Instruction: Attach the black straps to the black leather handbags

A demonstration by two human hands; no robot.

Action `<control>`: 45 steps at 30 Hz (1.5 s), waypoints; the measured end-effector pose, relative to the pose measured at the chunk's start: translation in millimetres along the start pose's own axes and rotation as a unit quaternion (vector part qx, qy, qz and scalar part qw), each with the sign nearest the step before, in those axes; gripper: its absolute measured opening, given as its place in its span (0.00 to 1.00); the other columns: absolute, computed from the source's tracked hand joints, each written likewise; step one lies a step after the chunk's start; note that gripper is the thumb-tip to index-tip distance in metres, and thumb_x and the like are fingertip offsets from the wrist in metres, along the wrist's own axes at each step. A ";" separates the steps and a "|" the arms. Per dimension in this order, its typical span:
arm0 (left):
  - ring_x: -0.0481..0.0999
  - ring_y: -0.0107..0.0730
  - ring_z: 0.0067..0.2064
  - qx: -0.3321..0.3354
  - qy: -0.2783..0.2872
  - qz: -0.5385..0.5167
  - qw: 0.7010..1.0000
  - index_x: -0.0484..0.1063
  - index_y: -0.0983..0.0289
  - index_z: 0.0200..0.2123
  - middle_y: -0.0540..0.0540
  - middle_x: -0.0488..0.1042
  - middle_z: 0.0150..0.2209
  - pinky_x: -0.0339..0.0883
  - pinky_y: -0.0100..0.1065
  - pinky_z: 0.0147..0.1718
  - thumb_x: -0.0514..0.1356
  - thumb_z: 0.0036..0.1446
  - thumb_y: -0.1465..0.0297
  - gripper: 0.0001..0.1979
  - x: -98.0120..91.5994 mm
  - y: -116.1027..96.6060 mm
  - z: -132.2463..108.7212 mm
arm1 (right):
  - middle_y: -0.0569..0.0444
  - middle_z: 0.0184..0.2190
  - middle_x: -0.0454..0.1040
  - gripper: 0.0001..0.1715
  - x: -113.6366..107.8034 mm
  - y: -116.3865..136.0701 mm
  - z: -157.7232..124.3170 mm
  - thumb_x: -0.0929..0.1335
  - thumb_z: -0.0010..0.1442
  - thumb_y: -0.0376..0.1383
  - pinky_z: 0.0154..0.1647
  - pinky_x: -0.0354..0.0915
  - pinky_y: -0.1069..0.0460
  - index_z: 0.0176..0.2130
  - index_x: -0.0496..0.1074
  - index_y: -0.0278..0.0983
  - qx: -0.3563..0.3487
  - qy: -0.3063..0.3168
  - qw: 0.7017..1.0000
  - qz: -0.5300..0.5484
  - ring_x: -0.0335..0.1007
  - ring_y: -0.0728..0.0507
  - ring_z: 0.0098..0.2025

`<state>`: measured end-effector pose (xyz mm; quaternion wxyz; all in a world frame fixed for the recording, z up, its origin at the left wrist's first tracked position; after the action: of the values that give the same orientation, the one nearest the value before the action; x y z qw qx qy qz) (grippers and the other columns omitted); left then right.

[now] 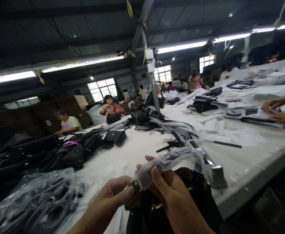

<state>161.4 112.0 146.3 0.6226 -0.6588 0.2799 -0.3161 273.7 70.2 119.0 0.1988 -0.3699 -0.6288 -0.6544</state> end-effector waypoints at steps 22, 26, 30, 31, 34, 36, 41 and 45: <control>0.71 0.29 0.26 0.119 -0.157 0.143 0.970 0.65 0.62 0.50 0.44 0.76 0.23 0.61 0.26 0.29 0.70 0.50 0.70 0.26 -7.2 -5.1 6.1 | 0.49 0.52 0.80 0.23 -1.0 5.1 -6.9 0.71 0.60 0.50 0.66 0.60 0.40 0.52 0.79 0.44 -0.097 0.018 0.953 -0.288 0.73 0.35 0.57; 0.69 0.28 0.24 0.141 -0.158 0.182 0.960 0.68 0.62 0.53 0.45 0.76 0.23 0.61 0.26 0.27 0.71 0.49 0.66 0.28 -11.5 -7.2 7.5 | 0.50 0.50 0.81 0.24 5.6 1.3 -5.2 0.72 0.59 0.49 0.62 0.66 0.42 0.53 0.78 0.45 -0.091 0.046 0.949 -0.298 0.75 0.36 0.54; 0.74 0.34 0.31 0.158 -0.126 0.196 0.960 0.73 0.61 0.50 0.51 0.79 0.31 0.67 0.29 0.31 0.63 0.59 0.59 0.18 -4.9 -8.7 9.6 | 0.49 0.50 0.81 0.24 4.5 0.6 1.3 0.72 0.60 0.48 0.59 0.69 0.42 0.54 0.77 0.43 -0.090 0.046 0.950 -0.294 0.76 0.36 0.52; 0.75 0.36 0.33 0.165 -0.118 0.184 0.962 0.74 0.61 0.49 0.53 0.79 0.34 0.68 0.30 0.34 0.60 0.62 0.56 0.18 -2.3 -9.7 10.0 | 0.48 0.50 0.80 0.24 6.8 3.3 1.1 0.71 0.60 0.48 0.59 0.69 0.42 0.53 0.78 0.43 -0.104 0.051 0.940 -0.320 0.75 0.36 0.53; 0.74 0.37 0.34 0.153 -0.134 0.127 0.971 0.76 0.63 0.42 0.54 0.77 0.33 0.69 0.31 0.34 0.56 0.64 0.51 0.22 -2.6 -6.6 11.1 | 0.47 0.51 0.79 0.19 16.2 16.3 -5.8 0.72 0.59 0.47 0.60 0.67 0.42 0.47 0.81 0.41 -0.164 0.057 0.892 -0.418 0.73 0.34 0.56; 0.69 0.32 0.28 0.120 -0.155 0.086 0.977 0.74 0.65 0.31 0.52 0.71 0.26 0.65 0.28 0.28 0.57 0.63 0.49 0.24 -5.4 2.1 11.7 | 0.46 0.49 0.79 0.19 16.7 22.4 -10.2 0.72 0.60 0.47 0.58 0.69 0.43 0.46 0.80 0.39 -0.177 0.053 0.888 -0.421 0.73 0.33 0.55; 0.62 0.27 0.25 0.093 -0.199 0.042 0.975 0.67 0.64 0.24 0.49 0.63 0.21 0.57 0.26 0.23 0.57 0.61 0.46 0.28 -10.3 20.6 4.6 | 0.47 0.51 0.78 0.24 -3.3 31.8 -6.2 0.66 0.65 0.51 0.55 0.71 0.44 0.52 0.74 0.40 -0.146 0.017 0.962 -0.232 0.74 0.37 0.53; 0.63 0.31 0.26 0.112 -0.217 0.089 0.966 0.69 0.64 0.24 0.51 0.64 0.22 0.57 0.29 0.24 0.53 0.63 0.47 0.28 -9.1 29.7 -2.5 | 0.47 0.53 0.78 0.24 -0.4 45.4 4.6 0.65 0.66 0.51 0.59 0.68 0.43 0.53 0.74 0.40 -0.124 0.028 0.989 -0.079 0.73 0.38 0.56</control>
<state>154.4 115.3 116.1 0.7642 -0.6099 0.1585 -0.1378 308.0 68.7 149.1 0.1164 -0.3218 -0.5642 -0.7514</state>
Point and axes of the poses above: each hand's wrist, its own z-axis towards the middle knuckle, its own x-axis out of the palm, y = z × x, the point moved 10 cm from there along z, towards the middle knuckle
